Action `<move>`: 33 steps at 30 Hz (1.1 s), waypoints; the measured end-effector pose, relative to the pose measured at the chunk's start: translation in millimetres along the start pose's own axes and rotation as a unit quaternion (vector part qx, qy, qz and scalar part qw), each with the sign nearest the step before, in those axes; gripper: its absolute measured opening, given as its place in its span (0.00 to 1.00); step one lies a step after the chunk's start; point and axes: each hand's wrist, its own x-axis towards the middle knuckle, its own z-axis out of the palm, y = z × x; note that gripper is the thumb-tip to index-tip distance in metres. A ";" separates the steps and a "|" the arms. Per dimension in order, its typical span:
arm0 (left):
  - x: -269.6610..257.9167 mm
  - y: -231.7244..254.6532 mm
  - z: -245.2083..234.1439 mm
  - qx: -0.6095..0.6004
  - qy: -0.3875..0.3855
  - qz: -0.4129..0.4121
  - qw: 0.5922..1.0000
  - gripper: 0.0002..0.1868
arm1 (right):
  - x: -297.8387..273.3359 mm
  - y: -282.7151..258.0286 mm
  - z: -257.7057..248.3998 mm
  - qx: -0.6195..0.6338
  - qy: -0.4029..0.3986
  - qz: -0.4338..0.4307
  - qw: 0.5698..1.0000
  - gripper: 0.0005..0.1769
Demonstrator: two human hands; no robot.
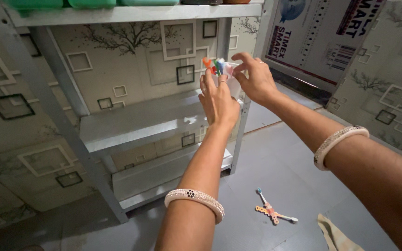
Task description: The person picks up multiple colorful toothbrushes from the floor and places them one by one into a white cup on a metal shelf. The person then adjusts the toothbrushes inside the cup and moves the cup to a different shelf.
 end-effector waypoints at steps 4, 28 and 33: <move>-10.7 -2.0 0.9 -0.009 0.008 0.023 1.000 0.36 | -8.7 1.0 -2.0 -0.007 0.021 -0.005 1.000 0.27; -137.3 -6.8 68.1 0.170 -0.363 0.083 0.913 0.28 | -224.2 76.4 11.9 0.030 -0.138 0.113 0.983 0.19; -168.1 -8.0 112.3 0.204 -0.447 0.086 0.867 0.30 | -261.0 119.6 25.4 0.005 -0.239 0.161 0.958 0.26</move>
